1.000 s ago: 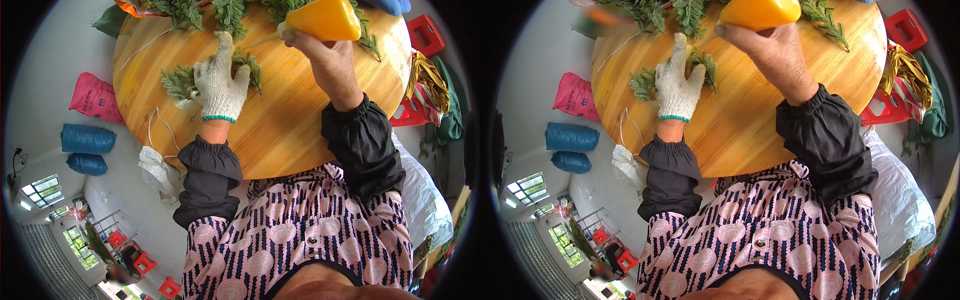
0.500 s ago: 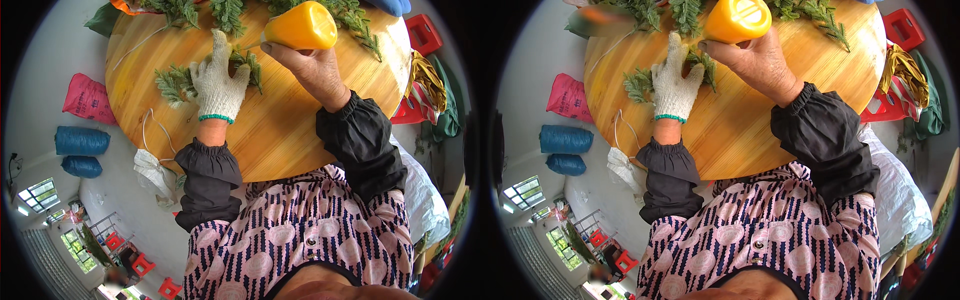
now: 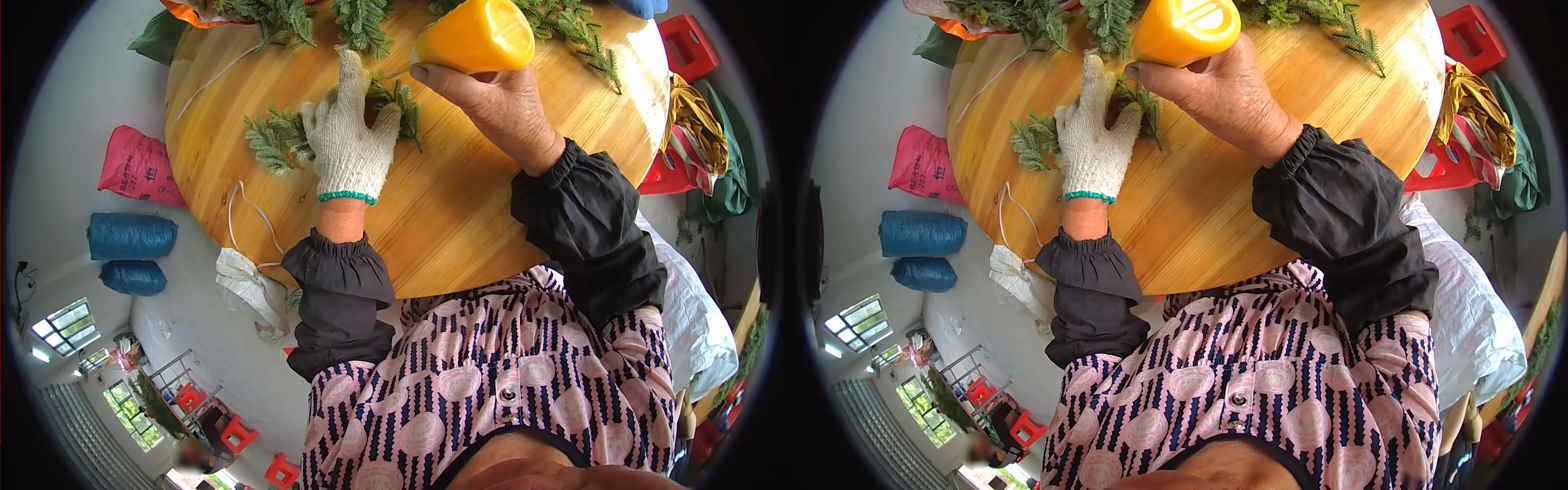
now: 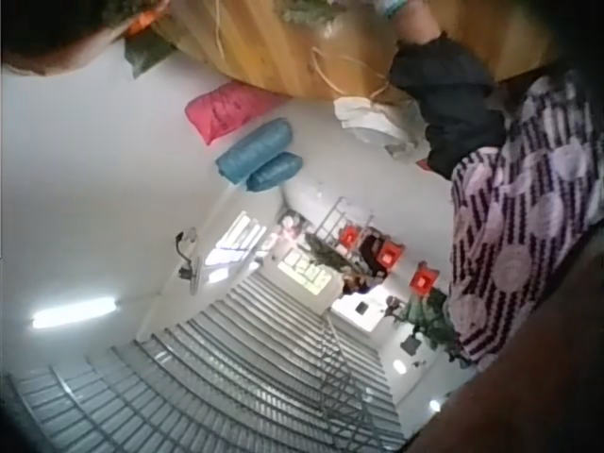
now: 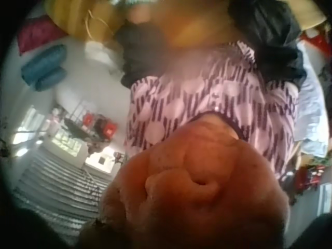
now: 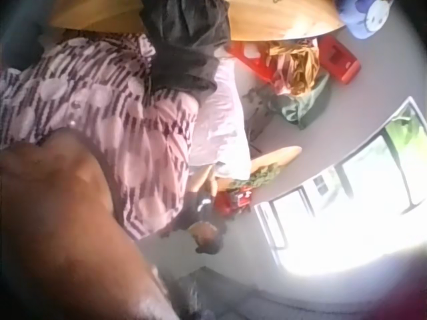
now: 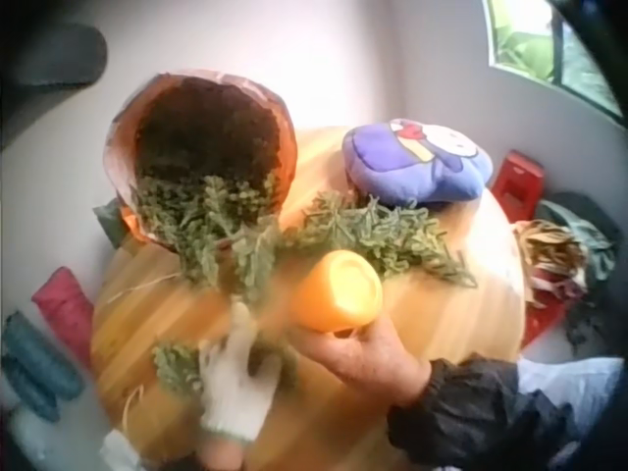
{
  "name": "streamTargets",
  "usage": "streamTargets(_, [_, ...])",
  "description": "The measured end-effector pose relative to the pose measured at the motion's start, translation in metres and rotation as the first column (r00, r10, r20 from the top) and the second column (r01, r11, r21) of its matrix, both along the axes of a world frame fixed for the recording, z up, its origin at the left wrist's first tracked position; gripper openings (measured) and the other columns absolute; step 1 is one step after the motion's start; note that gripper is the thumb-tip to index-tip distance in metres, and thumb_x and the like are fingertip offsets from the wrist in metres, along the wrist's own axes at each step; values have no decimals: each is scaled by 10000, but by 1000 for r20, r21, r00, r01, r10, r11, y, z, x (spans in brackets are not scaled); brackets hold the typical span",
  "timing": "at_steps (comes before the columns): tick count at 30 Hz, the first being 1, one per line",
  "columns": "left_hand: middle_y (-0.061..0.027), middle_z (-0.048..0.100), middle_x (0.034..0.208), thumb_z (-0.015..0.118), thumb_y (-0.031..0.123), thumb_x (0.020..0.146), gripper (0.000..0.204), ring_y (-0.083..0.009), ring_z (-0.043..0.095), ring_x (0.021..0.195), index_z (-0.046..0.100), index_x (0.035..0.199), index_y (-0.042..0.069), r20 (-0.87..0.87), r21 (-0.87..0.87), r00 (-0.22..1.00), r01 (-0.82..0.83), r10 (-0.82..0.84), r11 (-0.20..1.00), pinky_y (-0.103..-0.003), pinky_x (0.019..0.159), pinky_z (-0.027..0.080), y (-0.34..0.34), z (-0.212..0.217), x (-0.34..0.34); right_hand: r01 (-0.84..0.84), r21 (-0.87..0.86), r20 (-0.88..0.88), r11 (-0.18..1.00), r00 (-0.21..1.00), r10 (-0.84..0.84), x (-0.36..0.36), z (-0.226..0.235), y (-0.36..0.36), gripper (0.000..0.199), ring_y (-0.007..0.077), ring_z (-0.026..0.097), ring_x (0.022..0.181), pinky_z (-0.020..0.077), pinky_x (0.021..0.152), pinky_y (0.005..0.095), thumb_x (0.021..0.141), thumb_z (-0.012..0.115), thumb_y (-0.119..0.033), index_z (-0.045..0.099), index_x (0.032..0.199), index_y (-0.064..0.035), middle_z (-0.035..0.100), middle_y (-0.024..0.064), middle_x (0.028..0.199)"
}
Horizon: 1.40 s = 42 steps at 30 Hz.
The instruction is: Applying glue to plastic leaf components using a squeeze bottle on a workbench.
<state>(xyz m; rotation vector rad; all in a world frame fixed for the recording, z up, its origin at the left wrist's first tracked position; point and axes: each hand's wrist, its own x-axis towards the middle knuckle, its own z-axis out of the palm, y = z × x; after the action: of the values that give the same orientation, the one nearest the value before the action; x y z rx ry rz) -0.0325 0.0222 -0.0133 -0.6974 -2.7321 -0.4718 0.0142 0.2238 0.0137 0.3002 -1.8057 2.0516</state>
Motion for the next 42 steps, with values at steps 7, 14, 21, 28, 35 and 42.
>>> streamTargets(7, [-176, 683, 1247, 751, 306, 884, 893, -388, 632, 1166, 291, 1628, 126, 51, -5, 998, -21, 22, 1000, -605, 1189, 278, 0, -1, 0, 24, 18, 5, 1000, 1000, -24, 1, -5, 5, 247, 123, 689, 975, 552, 880, 296, 887, 811, -65, 701, 1107, -37, 731, 14, 1040])
streamTargets(14, [-171, 682, 1231, 748, 310, 890, 878, -392, 632, 1164, 301, 1625, 133, 36, 7, 999, -11, 11, 1000, -611, 1188, 275, -1, 0, 1, 15, 70, -1, 997, 1000, -15, 6, -2, 9, 251, 126, 695, 976, 557, 869, 294, 892, 805, -70, 699, 1116, -29, 735, 18, 1049])
streamTargets(21, [-156, 683, 1237, 745, 326, 904, 865, -367, 624, 1185, 302, 1625, 148, 36, 20, 999, 0, 0, 1000, -609, 1196, 261, -2, -3, 1, 27, 87, 28, 996, 999, -30, 11, 1, 8, 269, 125, 700, 976, 563, 861, 287, 893, 804, -69, 693, 1133, -24, 735, 22, 1056])
streamTargets(28, [-139, 690, 1120, 747, 323, 906, 835, -352, 639, 1133, 332, 1616, 174, 11, 3, 1000, -7, 7, 1000, -606, 1186, 282, -2, -2, 1, 66, -61, -39, 996, 997, -68, 14, 10, -1, 351, 133, 668, 994, 535, 886, 291, 873, 800, -46, 652, 1191, -39, 704, 31, 1085])
streamTargets(35, [-143, 690, 1102, 745, 321, 909, 777, -351, 636, 1129, 392, 1592, 211, -1, 11, 1000, 7, -7, 1000, -614, 1174, 295, -3, -2, 3, 52, 96, 71, 994, 996, -59, 25, 16, 2, 302, 128, 707, 965, 573, 843, 286, 876, 821, -62, 684, 1143, -26, 735, 26, 1056])
streamTargets(42, [-128, 689, 1242, 695, 308, 942, 680, -342, 608, 1189, 444, 1570, 237, -81, -33, 995, 48, -50, 998, -595, 1130, 324, -5, -3, 4, 32, 174, 33, 984, 999, -38, 29, 23, 2, 327, 131, 713, 940, 577, 830, 283, 853, 834, -50, 678, 1140, -22, 735, 34, 1030])
